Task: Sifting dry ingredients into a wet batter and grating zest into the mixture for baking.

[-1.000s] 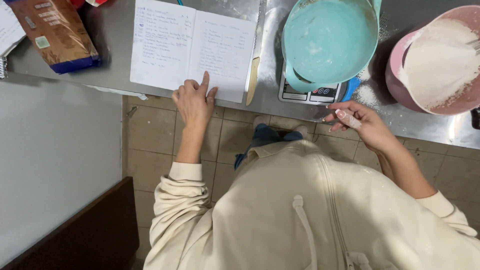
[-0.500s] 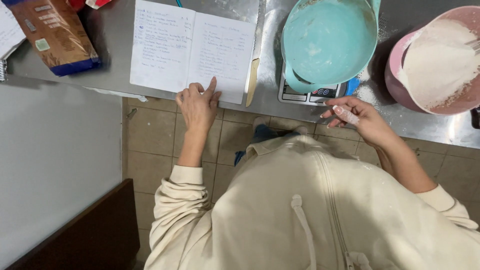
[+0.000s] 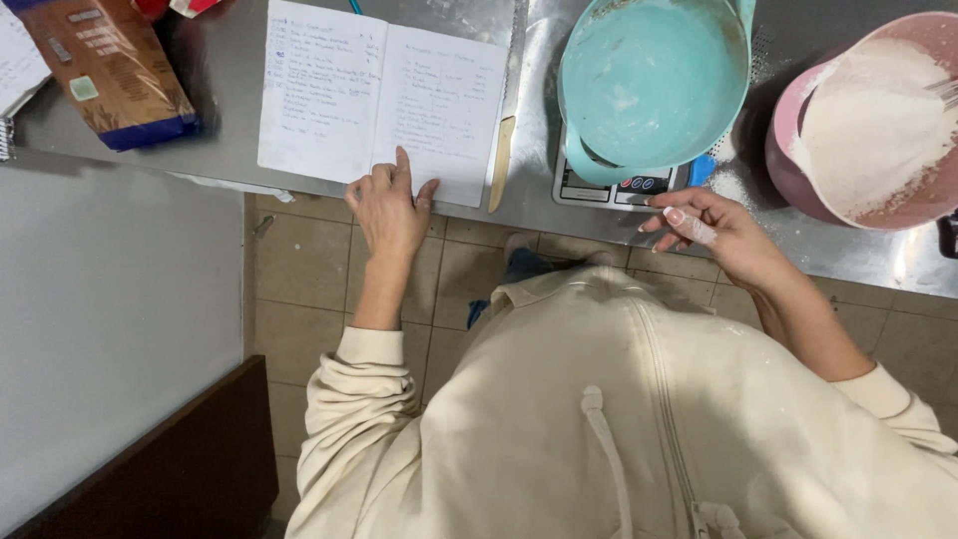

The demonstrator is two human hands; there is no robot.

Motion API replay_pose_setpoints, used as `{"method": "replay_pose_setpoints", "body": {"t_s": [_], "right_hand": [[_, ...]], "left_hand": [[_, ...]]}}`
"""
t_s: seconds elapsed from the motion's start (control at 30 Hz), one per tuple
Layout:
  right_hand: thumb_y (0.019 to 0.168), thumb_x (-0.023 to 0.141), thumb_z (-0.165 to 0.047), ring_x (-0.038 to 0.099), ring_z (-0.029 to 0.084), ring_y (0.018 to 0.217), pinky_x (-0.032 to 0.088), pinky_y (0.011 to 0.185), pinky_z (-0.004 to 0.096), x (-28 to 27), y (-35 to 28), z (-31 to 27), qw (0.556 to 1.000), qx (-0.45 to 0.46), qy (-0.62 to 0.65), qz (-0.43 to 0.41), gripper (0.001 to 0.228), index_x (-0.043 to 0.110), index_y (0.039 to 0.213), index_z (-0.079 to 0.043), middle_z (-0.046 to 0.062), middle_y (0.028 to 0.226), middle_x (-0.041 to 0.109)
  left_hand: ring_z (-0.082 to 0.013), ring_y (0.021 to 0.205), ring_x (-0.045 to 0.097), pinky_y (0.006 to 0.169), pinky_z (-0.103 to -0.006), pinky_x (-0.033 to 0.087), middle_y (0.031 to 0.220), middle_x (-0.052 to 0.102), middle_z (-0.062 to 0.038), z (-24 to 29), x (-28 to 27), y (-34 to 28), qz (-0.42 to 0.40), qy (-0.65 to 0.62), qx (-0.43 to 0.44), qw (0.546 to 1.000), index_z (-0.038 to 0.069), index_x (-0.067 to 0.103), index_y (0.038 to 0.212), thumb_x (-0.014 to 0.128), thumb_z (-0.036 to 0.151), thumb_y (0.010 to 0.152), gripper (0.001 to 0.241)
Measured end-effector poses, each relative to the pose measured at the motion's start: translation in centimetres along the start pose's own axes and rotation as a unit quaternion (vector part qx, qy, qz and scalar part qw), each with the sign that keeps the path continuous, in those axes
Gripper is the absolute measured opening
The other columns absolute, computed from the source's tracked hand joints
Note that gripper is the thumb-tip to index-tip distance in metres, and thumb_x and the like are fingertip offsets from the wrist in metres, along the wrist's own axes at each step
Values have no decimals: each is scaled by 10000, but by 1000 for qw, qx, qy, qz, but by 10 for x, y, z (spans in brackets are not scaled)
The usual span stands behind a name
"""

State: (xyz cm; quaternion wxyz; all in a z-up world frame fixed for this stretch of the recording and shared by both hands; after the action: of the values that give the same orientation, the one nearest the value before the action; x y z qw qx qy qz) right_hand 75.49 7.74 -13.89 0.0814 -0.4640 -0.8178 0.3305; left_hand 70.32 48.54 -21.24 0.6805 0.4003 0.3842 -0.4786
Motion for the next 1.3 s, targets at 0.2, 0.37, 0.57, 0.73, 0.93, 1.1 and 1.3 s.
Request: {"method": "replay_pose_setpoints", "body": {"t_s": [0.2,0.37,0.57,0.73,0.93,1.1,1.3], "right_hand": [[1035,556,-265,688,175,884,529,806,315,-3,-2,-1,1000,-1,2,0,375,628,1320,-32,107,1122,741],[1035,561,-264,678,167,886,513,801,309,-12,-1,10,1000,5,8,25,385,625,1332,-29,102,1133,741],[1014,586,-238,694,149,887,595,809,325,-27,-27,0,998,-7,59,32,366,631,1306,-22,93,1072,735],[1044,576,-258,715,135,879,563,795,287,-55,-78,-29,998,-46,40,5,303,677,1230,-41,57,1079,752],[1112,593,-200,663,96,808,475,706,236,-242,-136,7,922,-211,103,307,160,684,1139,-71,34,1009,727],[1107,649,-213,633,91,855,475,722,238,-348,-151,37,872,-224,171,400,164,664,1182,-68,24,1074,719],[1087,689,-249,647,107,1043,503,843,251,-416,-116,45,898,-251,116,343,262,631,1269,-71,12,1225,701]], "left_hand": [[-257,963,518,1019,-485,315,985,584,-63,7,-6,0,-29,-1,9,1000,219,742,1308,786,315,912,410],[-266,975,525,1018,-504,307,995,598,-70,15,-20,-3,-7,-11,32,999,245,780,1235,783,346,923,328],[-212,1043,586,1044,-478,308,1047,679,-12,67,-46,2,-1,-99,77,992,217,823,1124,762,385,992,222],[-250,853,649,765,-371,501,949,727,-43,167,-29,8,-183,-261,146,937,177,809,1084,742,351,943,233],[-249,864,713,776,-338,559,988,749,-66,262,17,-21,-321,-334,120,878,164,790,1149,724,338,904,308],[-264,1018,724,881,-348,549,1121,746,-90,329,49,-30,-312,-406,114,851,151,744,1227,705,310,942,329],[-314,1005,673,822,-424,543,1102,709,-115,384,68,-14,-178,-215,62,958,135,722,1257,734,328,930,380]]}}
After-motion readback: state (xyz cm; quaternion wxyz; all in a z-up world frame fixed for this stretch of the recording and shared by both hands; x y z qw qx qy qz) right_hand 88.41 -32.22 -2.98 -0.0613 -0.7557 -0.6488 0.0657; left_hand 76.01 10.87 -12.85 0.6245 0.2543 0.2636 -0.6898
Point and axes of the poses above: each hand's wrist, its own y-axis towards the middle knuckle, its own x-axis out of the palm, z = x × y, the point moved 10 cm from there along y, towards the middle knuckle
